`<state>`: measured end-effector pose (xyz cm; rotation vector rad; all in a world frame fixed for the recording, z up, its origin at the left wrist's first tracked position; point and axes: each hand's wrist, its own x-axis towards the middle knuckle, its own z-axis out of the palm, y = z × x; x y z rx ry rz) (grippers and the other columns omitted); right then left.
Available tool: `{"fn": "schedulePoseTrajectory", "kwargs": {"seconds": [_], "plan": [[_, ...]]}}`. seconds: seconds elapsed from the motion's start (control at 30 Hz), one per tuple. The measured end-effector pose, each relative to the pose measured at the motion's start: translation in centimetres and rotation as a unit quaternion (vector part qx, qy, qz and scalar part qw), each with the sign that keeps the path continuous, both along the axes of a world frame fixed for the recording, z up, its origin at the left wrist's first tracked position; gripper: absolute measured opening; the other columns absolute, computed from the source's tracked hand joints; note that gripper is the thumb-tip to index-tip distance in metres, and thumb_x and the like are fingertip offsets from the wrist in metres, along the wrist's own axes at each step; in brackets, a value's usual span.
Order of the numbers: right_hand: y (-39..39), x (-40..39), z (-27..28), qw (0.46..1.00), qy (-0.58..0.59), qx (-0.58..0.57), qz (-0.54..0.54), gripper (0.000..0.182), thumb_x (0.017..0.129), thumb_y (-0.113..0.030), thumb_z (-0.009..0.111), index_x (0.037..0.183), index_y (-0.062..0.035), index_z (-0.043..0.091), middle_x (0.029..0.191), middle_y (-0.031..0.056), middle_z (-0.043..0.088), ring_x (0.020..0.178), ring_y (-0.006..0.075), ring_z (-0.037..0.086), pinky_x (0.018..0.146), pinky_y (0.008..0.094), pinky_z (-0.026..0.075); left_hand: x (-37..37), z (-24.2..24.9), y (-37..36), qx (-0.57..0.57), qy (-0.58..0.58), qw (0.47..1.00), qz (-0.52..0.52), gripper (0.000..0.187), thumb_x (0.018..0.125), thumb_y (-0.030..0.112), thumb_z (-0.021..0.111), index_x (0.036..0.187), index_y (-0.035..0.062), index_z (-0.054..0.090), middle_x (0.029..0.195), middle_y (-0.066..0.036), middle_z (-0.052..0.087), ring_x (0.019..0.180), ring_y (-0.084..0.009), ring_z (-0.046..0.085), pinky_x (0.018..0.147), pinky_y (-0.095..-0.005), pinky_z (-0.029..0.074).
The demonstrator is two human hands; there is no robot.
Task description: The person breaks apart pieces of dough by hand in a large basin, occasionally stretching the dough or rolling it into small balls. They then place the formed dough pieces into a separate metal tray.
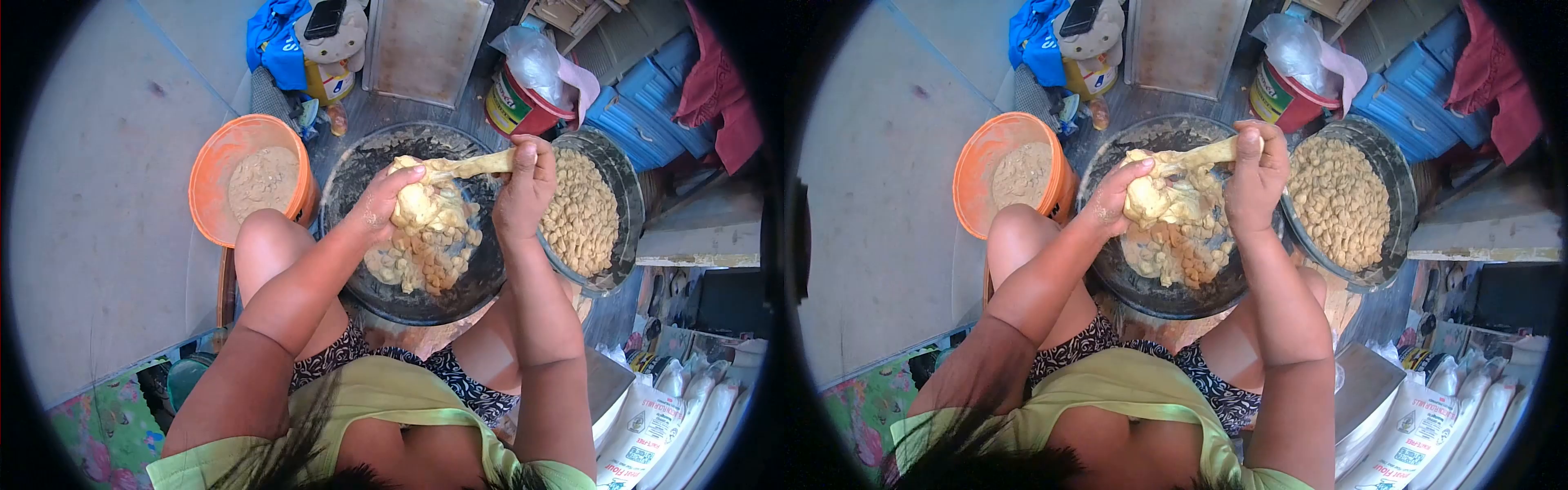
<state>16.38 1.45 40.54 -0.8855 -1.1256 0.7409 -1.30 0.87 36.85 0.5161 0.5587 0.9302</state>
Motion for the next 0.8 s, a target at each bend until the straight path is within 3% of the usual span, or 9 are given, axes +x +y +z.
{"fn": "schedulePoseTrajectory", "kwargs": {"seconds": [0.13,0.23,0.27,0.43,0.5,0.6,0.7,0.77,0.8], "plan": [[1.1,1.8,0.1,0.996,-0.007,0.024,-0.087,0.024,0.094,-0.028,0.048,0.090,-0.0049,0.056,0.080,-0.0003,0.051,0.073,0.0065,0.048,0.061,0.0200,0.040,-0.1,-0.7,0.3,0.001,0.013,1.000,0.020,0.036,0.085,0.023,0.056,0.111,-0.0011,0.049,0.099,-0.015,0.059,0.090,-0.0225,0.061,0.081,-0.0368,0.051],[1.4,2.3,0.9,0.988,0.136,0.042,-0.057,0.024,0.096,-0.026,0.044,0.103,-0.0030,0.047,0.083,0.0061,0.053,0.079,0.0157,0.055,0.075,0.0329,0.050,-0.5,-1.0,0.5,-0.006,0.022,0.999,0.025,0.036,0.084,0.024,0.056,0.110,-0.0004,0.049,0.101,-0.015,0.059,0.092,-0.0234,0.060,0.082,-0.0371,0.051],[1.2,2.3,1.6,0.987,0.160,-0.014,-0.018,0.023,0.095,-0.021,0.045,0.109,-0.0035,0.042,0.085,0.0081,0.054,0.080,0.0194,0.058,0.081,0.0384,0.052,-0.5,-1.2,0.5,-0.009,0.017,0.999,0.027,0.034,0.085,0.023,0.055,0.109,0.0005,0.049,0.101,-0.015,0.058,0.092,-0.0234,0.060,0.082,-0.0371,0.051],[1.7,1.9,-0.9,0.976,0.094,-0.172,0.095,0.027,0.090,-0.014,0.054,0.112,-0.0031,0.043,0.090,0.0084,0.054,0.082,0.0199,0.059,0.079,0.0330,0.050,-0.1,-0.7,-0.1,-0.031,-0.003,0.999,0.034,0.029,0.085,0.022,0.054,0.108,0.0038,0.048,0.102,-0.014,0.057,0.094,-0.0230,0.059,0.082,-0.0369,0.051],[1.4,0.7,-2.0,0.931,-0.080,-0.297,0.194,0.029,0.090,-0.017,0.055,0.114,-0.0045,0.047,0.095,0.0073,0.054,0.085,0.0166,0.057,0.082,0.0304,0.048,0.1,-1.0,-0.1,-0.014,-0.063,0.998,0.014,0.027,0.083,0.018,0.057,0.105,0.0046,0.048,0.102,-0.013,0.058,0.092,-0.0228,0.061,0.081,-0.0364,0.051],[0.7,-0.9,-2.8,0.877,0.016,-0.380,0.295,0.037,0.089,-0.023,0.058,0.119,-0.0046,0.046,0.099,0.0066,0.055,0.086,0.0143,0.056,0.082,0.0257,0.045,0.0,-2.0,0.0,-0.002,-0.079,0.997,0.021,0.027,0.083,0.019,0.056,0.105,0.0050,0.048,0.102,-0.012,0.058,0.093,-0.0225,0.060,0.082,-0.0363,0.051],[1.7,0.2,-2.5,0.853,-0.061,-0.375,0.359,0.044,0.088,-0.028,0.059,0.121,-0.0028,0.045,0.103,0.0061,0.055,0.084,0.0132,0.056,0.082,0.0260,0.045,-0.4,-1.7,0.0,-0.006,-0.082,0.997,0.014,0.027,0.083,0.019,0.056,0.105,0.0054,0.048,0.100,-0.012,0.058,0.092,-0.0224,0.060,0.082,-0.0370,0.051],[2.2,1.4,-2.6,0.846,-0.059,-0.388,0.360,0.042,0.085,-0.025,0.063,0.116,-0.0004,0.048,0.098,0.0043,0.058,0.081,0.0116,0.055,0.079,0.0248,0.044,-0.6,-1.6,0.0,0.001,-0.081,0.997,0.007,0.029,0.083,0.021,0.055,0.107,0.0058,0.048,0.100,-0.012,0.058,0.093,-0.0228,0.060,0.084,-0.0381,0.050],[2.5,2.0,-2.6,0.849,-0.123,-0.368,0.360,0.038,0.083,-0.021,0.066,0.111,-0.0007,0.052,0.094,0.0032,0.059,0.079,0.0109,0.055,0.076,0.0241,0.044,-0.7,-1.6,0.0,0.007,-0.080,0.997,-0.002,0.031,0.084,0.023,0.054,0.109,0.0062,0.048,0.100,-0.012,0.058,0.095,-0.0232,0.059,0.086,-0.0392,0.049]]}}
